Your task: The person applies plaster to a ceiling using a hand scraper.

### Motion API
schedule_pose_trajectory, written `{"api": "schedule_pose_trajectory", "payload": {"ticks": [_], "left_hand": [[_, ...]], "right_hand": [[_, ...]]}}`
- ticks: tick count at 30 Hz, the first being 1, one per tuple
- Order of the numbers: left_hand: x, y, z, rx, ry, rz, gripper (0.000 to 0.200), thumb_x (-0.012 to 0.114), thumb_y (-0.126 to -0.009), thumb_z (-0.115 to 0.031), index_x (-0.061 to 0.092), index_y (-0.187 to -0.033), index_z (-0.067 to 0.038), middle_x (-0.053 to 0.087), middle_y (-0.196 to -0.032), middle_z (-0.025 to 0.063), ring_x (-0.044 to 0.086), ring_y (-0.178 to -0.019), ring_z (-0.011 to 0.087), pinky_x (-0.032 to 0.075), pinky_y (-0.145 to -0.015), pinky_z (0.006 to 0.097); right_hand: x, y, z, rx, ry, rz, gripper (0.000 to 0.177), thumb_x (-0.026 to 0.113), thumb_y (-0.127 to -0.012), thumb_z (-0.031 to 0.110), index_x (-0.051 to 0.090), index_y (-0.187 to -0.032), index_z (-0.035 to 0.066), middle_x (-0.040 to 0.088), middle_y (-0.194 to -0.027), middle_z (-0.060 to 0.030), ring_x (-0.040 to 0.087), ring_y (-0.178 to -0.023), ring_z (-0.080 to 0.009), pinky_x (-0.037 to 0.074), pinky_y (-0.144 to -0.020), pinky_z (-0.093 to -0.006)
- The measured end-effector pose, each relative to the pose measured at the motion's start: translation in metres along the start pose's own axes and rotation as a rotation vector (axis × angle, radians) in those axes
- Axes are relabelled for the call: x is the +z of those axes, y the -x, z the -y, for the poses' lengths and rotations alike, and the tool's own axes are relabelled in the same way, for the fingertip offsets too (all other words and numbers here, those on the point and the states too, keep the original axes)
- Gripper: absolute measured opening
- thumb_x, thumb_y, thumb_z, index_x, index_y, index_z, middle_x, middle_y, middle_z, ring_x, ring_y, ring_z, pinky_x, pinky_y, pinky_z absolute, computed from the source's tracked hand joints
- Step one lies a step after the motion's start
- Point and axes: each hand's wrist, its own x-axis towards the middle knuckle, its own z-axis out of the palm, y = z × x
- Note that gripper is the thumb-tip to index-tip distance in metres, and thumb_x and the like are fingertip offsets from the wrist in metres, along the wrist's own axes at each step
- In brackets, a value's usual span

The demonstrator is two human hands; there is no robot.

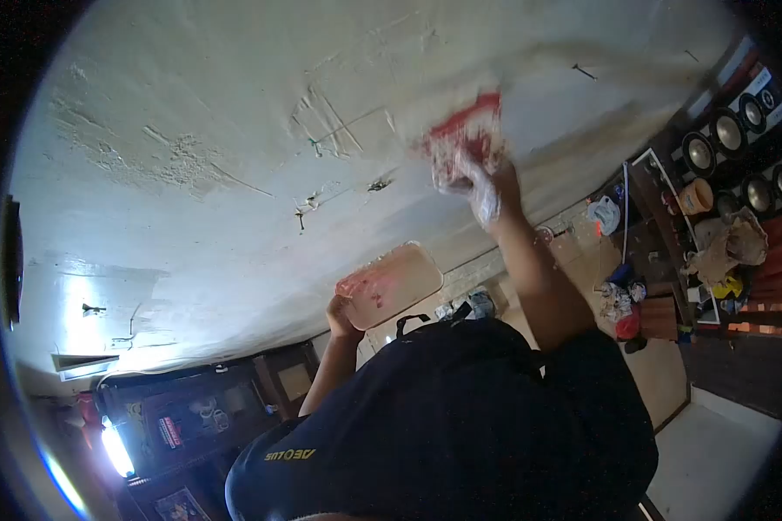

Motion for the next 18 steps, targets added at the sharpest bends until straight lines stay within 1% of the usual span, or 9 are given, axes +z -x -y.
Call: {"api": "schedule_pose_trajectory", "payload": {"ticks": [3,5,7,8,9,11,12,15,18], "left_hand": [[0.0,-0.002,0.005,-0.036,-0.013,-0.059,0.069,0.05,-0.082,-0.049,0.04,-0.129,0.0,0.05,-0.126,0.0181,0.05,-0.115,0.0332,0.042,-0.097,0.0468],[-0.001,-0.005,0.007,-0.024,-0.007,0.014,0.068,0.05,-0.082,-0.049,0.04,-0.129,-0.001,0.05,-0.126,0.0174,0.05,-0.115,0.033,0.042,-0.097,0.0467],[-0.004,-0.008,0.009,-0.008,0.002,0.09,0.068,0.051,-0.082,-0.048,0.04,-0.129,-0.001,0.05,-0.126,0.0168,0.05,-0.115,0.0327,0.042,-0.096,0.0467],[-0.006,-0.006,0.012,0.005,0.015,0.037,0.067,0.051,-0.081,-0.048,0.041,-0.128,-0.001,0.051,-0.125,0.0161,0.051,-0.114,0.032,0.043,-0.095,0.0462],[-0.007,-0.006,0.014,0.021,0.03,-0.017,0.065,0.052,-0.08,-0.047,0.042,-0.126,-0.002,0.051,-0.124,0.0155,0.051,-0.113,0.0313,0.043,-0.094,0.0456],[-0.006,-0.007,0.016,0.02,-0.005,-0.07,0.064,0.054,-0.079,-0.047,0.044,-0.123,-0.002,0.052,-0.122,0.0152,0.052,-0.112,0.0301,0.044,-0.093,0.0442],[-0.022,-0.007,0.023,0.007,0.019,-0.063,0.064,0.055,-0.079,-0.047,0.045,-0.123,-0.002,0.052,-0.122,0.0149,0.052,-0.112,0.0297,0.044,-0.093,0.0438],[-0.032,-0.007,0.023,0.013,0.003,-0.057,0.064,0.057,-0.077,-0.048,0.045,-0.122,-0.003,0.053,-0.121,0.0143,0.052,-0.111,0.0291,0.044,-0.093,0.0434],[-0.025,-0.011,0.024,0.009,-0.014,-0.083,0.065,0.058,-0.076,-0.048,0.045,-0.122,-0.004,0.053,-0.119,0.0136,0.054,-0.108,0.0284,0.045,-0.092,0.0432]], "right_hand": [[0.052,-0.014,0.073,-0.321,-0.073,0.139,0.022,0.062,-0.086,0.013,0.054,-0.103,0.001,0.062,-0.09,-0.0104,0.065,-0.07,-0.0232,0.058,-0.064,-0.0372],[0.049,-0.036,0.072,-0.272,-0.038,0.112,0.023,0.063,-0.086,0.015,0.055,-0.104,0.003,0.062,-0.092,-0.0096,0.065,-0.071,-0.0215,0.058,-0.067,-0.0369],[0.036,-0.043,0.033,-0.18,-0.061,-0.112,0.019,0.062,-0.086,0.016,0.055,-0.102,0.007,0.061,-0.09,-0.0071,0.062,-0.072,-0.0179,0.057,-0.068,-0.0356],[0.005,-0.046,0.002,-0.069,-0.017,-0.134,0.016,0.063,-0.086,0.016,0.055,-0.098,0.009,0.06,-0.088,-0.0043,0.06,-0.071,-0.0151,0.055,-0.068,-0.0333],[-0.031,-0.05,-0.039,-0.052,-0.018,-0.091,0.013,0.062,-0.087,0.016,0.055,-0.095,0.01,0.059,-0.086,-0.0026,0.058,-0.068,-0.0138,0.054,-0.065,-0.0315],[-0.089,-0.033,-0.103,0.127,-0.022,-0.231,0.018,0.063,-0.086,0.014,0.056,-0.101,0.01,0.061,-0.085,-0.0021,0.061,-0.069,-0.0142,0.053,-0.059,-0.0297],[-0.108,-0.02,-0.115,0.146,0.004,-0.213,0.022,0.063,-0.085,0.014,0.056,-0.105,0.008,0.061,-0.085,-0.003,0.062,-0.07,-0.0153,0.054,-0.058,-0.0296],[-0.103,0.01,-0.091,0.168,-0.049,-0.199,0.022,0.061,-0.086,0.012,0.055,-0.107,0.007,0.061,-0.086,-0.0036,0.062,-0.07,-0.0162,0.054,-0.057,-0.0298],[-0.048,0.002,-0.019,-0.052,-0.139,-0.022,0.023,0.06,-0.087,0.01,0.052,-0.107,0.005,0.059,-0.087,-0.0058,0.06,-0.069,-0.0175,0.056,-0.07,-0.035]]}}
